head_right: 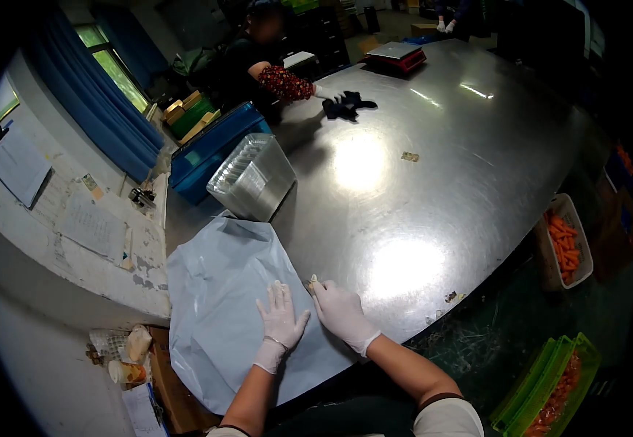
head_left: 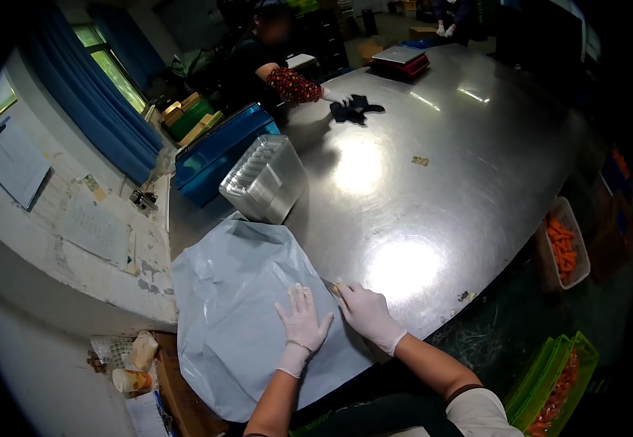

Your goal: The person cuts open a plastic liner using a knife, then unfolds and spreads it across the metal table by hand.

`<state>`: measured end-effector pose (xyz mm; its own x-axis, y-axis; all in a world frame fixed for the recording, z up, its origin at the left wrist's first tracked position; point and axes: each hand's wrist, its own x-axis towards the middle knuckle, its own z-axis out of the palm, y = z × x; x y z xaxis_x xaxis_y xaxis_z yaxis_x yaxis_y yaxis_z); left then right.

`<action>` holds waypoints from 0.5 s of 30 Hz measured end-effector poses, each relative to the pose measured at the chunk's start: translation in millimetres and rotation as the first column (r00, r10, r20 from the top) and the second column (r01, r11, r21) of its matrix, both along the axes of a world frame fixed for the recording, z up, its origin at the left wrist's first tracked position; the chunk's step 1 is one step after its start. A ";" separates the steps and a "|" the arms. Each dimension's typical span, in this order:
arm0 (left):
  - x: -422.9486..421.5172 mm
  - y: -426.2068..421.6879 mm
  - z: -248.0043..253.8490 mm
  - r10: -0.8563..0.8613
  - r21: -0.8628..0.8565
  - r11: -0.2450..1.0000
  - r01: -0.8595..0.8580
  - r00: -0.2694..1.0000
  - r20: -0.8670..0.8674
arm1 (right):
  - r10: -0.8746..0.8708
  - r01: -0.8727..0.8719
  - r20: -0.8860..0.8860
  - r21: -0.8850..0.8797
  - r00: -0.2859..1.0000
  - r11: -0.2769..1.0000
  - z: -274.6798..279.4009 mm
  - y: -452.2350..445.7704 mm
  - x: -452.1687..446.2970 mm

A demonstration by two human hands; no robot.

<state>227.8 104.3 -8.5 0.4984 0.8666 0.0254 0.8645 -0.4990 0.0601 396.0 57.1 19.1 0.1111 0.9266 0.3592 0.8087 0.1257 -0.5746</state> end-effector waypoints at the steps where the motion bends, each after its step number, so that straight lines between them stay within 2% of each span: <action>1: 1.7 -0.9 5.1 0.004 -0.026 1.000 -0.005 1.000 -0.022 | -0.001 0.001 0.001 -0.002 1.000 1.000 -0.7 3.9 -1.4; 13: -0.6 -1.9 1.5 -0.023 0.044 0.999 0.024 1.000 -0.013 | -0.009 0.009 0.003 -0.054 1.000 0.999 8.1 2.7 21.0; 15: 0.6 -2.8 7.1 -0.022 -0.021 1.000 0.022 0.999 -0.030 | -0.008 0.008 -0.012 -0.045 1.000 0.999 6.4 10.1 16.6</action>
<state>228.4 101.5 -1.5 0.5177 0.8555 -0.0074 0.8548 -0.5169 0.0450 412.6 67.2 25.5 0.1229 0.9409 0.3155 0.8023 0.0929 -0.5896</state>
